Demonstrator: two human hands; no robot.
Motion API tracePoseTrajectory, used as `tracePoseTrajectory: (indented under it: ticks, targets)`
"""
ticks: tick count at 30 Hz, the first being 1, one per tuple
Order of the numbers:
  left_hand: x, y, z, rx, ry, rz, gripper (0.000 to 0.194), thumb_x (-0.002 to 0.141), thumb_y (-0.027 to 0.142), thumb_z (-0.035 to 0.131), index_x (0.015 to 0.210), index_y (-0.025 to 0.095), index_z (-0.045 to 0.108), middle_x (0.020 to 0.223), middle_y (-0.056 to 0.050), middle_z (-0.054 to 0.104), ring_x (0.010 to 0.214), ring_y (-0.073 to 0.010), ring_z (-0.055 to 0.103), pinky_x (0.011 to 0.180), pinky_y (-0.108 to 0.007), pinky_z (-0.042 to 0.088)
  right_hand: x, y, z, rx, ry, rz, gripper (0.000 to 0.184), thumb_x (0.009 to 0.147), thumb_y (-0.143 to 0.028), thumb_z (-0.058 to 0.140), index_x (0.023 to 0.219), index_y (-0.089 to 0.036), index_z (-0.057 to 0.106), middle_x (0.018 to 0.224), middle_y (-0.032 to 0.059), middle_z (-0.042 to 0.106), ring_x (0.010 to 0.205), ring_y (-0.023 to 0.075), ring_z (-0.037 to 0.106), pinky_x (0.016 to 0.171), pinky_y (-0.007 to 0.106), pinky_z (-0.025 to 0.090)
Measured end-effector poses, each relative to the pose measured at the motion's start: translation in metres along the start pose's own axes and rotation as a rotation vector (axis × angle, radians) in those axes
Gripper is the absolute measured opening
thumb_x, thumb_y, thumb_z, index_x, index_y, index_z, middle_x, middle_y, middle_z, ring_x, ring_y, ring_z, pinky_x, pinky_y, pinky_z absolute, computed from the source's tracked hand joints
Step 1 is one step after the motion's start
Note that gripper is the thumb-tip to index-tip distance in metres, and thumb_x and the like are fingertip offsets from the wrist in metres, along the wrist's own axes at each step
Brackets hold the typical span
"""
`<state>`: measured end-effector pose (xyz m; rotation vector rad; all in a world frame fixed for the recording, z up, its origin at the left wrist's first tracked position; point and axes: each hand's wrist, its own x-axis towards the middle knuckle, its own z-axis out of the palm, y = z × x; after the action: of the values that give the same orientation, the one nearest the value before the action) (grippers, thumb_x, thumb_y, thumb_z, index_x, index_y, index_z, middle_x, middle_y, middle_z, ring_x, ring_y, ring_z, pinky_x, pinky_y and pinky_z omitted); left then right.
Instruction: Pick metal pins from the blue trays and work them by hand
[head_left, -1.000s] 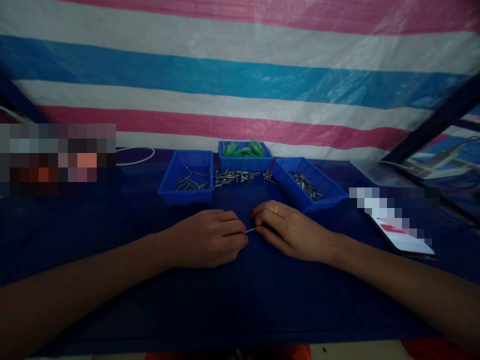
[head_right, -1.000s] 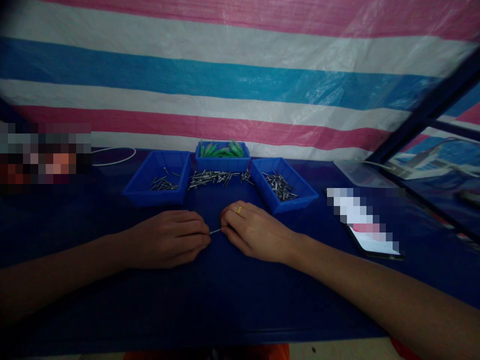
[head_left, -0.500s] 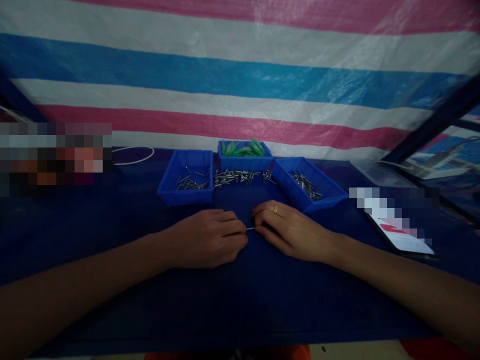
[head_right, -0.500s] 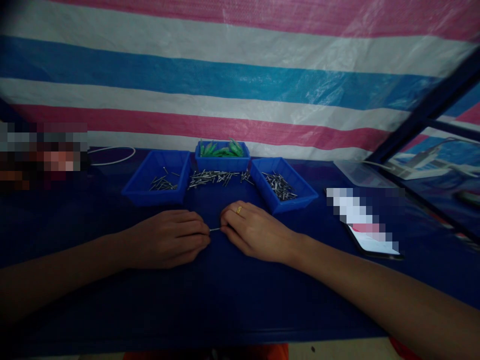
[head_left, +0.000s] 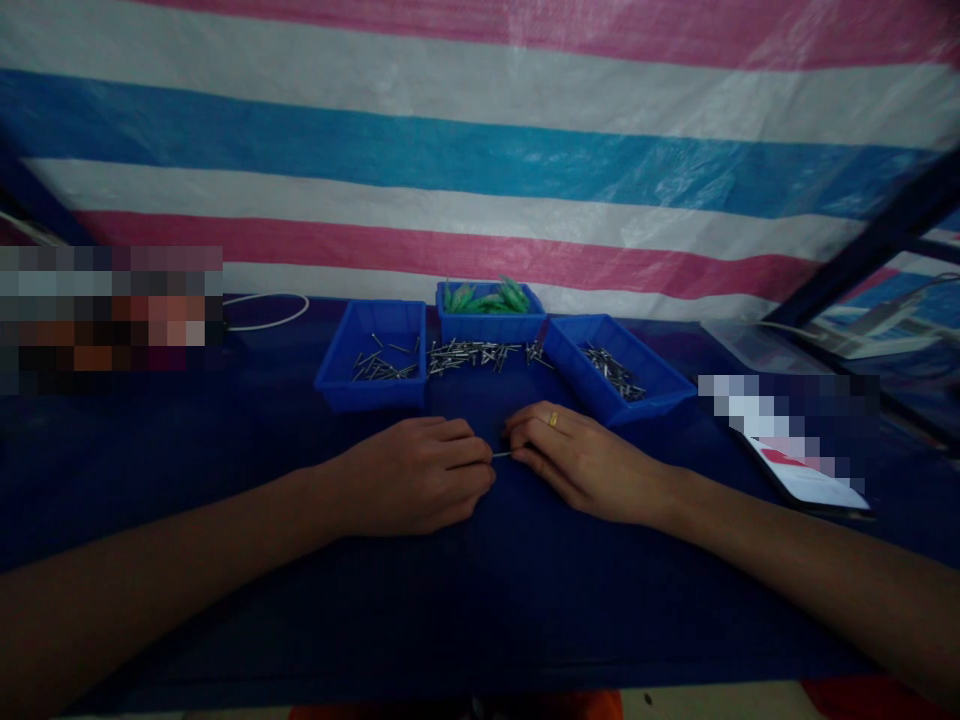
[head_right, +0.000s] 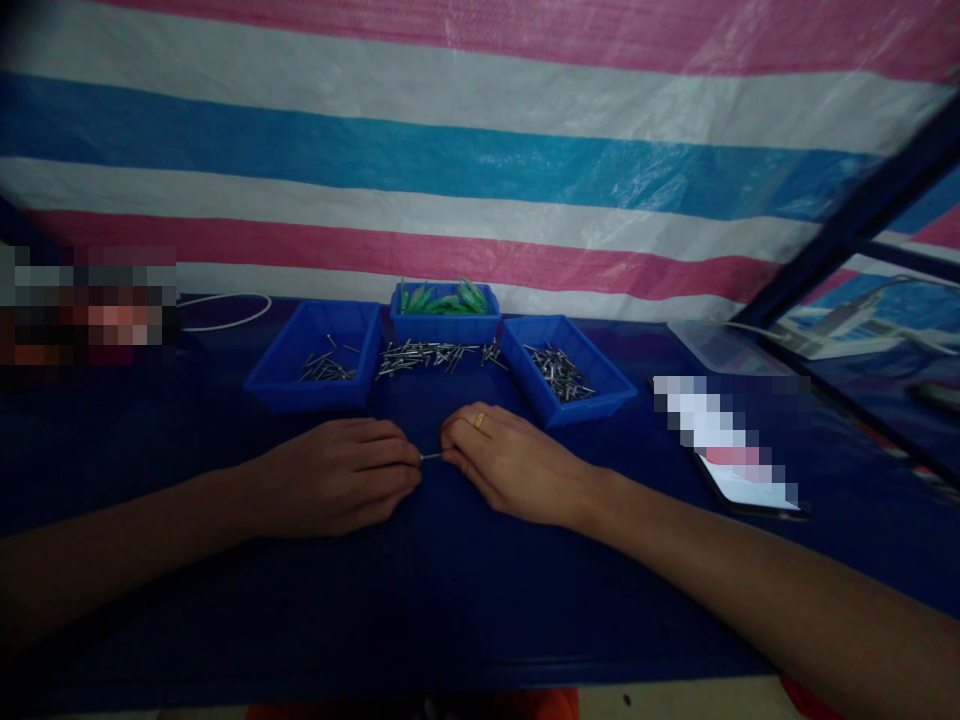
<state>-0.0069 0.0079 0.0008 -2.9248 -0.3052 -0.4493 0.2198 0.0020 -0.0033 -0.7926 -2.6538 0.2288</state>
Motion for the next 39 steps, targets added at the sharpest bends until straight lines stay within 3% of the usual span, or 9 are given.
tracePoseTrajectory:
  ticks: [10, 19, 23, 26, 31, 39]
  targets:
    - [0.000, -0.001, 0.000, -0.032, -0.012, 0.005, 0.019, 0.089, 0.017, 0.042, 0.090, 0.014, 0.061, 0.087, -0.004, 0.063, 0.082, -0.0158, 0.054, 0.077, -0.029, 0.046, 0.000, -0.001, -0.001, 0.021, 0.017, -0.016, 0.015, 0.095, -0.023, 0.037, 0.096, -0.015, 0.050, 0.093, 0.0096, 0.058, 0.089, 0.0179, 0.055, 0.081, 0.035, 0.048]
    - [0.001, -0.002, 0.001, -0.026, -0.006, 0.023, 0.019, 0.089, 0.016, 0.042, 0.091, 0.014, 0.061, 0.089, -0.003, 0.064, 0.081, -0.0153, 0.054, 0.079, -0.028, 0.045, 0.001, -0.002, -0.003, 0.014, 0.082, -0.037, 0.014, 0.094, -0.025, 0.040, 0.089, -0.016, 0.050, 0.081, 0.0056, 0.057, 0.076, 0.0152, 0.054, 0.072, 0.030, 0.048]
    - [0.001, -0.001, 0.001, -0.022, 0.051, -0.069, 0.018, 0.089, 0.019, 0.043, 0.095, 0.014, 0.060, 0.091, -0.004, 0.063, 0.083, -0.0161, 0.055, 0.077, -0.029, 0.046, 0.000, -0.002, -0.003, 0.028, 0.125, -0.060, 0.013, 0.093, -0.024, 0.043, 0.088, -0.016, 0.051, 0.078, 0.0041, 0.057, 0.073, 0.0138, 0.054, 0.068, 0.027, 0.048]
    - [0.004, 0.002, 0.002, -0.081, 0.081, -0.151, 0.023, 0.091, 0.027, 0.044, 0.099, 0.011, 0.058, 0.092, -0.006, 0.062, 0.082, -0.0161, 0.055, 0.075, -0.029, 0.046, -0.002, -0.006, -0.005, 0.019, 0.236, -0.154, 0.009, 0.092, -0.021, 0.047, 0.088, -0.016, 0.053, 0.075, 0.0034, 0.058, 0.071, 0.0126, 0.055, 0.066, 0.026, 0.047]
    - [0.011, 0.009, -0.001, -0.179, 0.077, -0.066, 0.027, 0.093, 0.026, 0.039, 0.084, 0.012, 0.060, 0.078, -0.004, 0.061, 0.074, -0.0144, 0.054, 0.070, -0.027, 0.044, -0.004, -0.014, -0.009, -0.072, 0.335, -0.301, 0.003, 0.088, -0.016, 0.051, 0.087, -0.015, 0.054, 0.069, 0.0026, 0.060, 0.067, 0.0131, 0.056, 0.061, 0.025, 0.047]
    - [0.006, 0.002, -0.003, -0.321, 0.094, -0.256, 0.023, 0.093, 0.025, 0.041, 0.084, 0.013, 0.058, 0.077, -0.003, 0.058, 0.072, -0.0116, 0.053, 0.068, -0.023, 0.043, -0.004, -0.009, -0.009, -0.099, 0.372, -0.276, 0.002, 0.088, -0.015, 0.053, 0.088, -0.013, 0.054, 0.069, 0.0034, 0.061, 0.064, 0.0126, 0.055, 0.058, 0.025, 0.046]
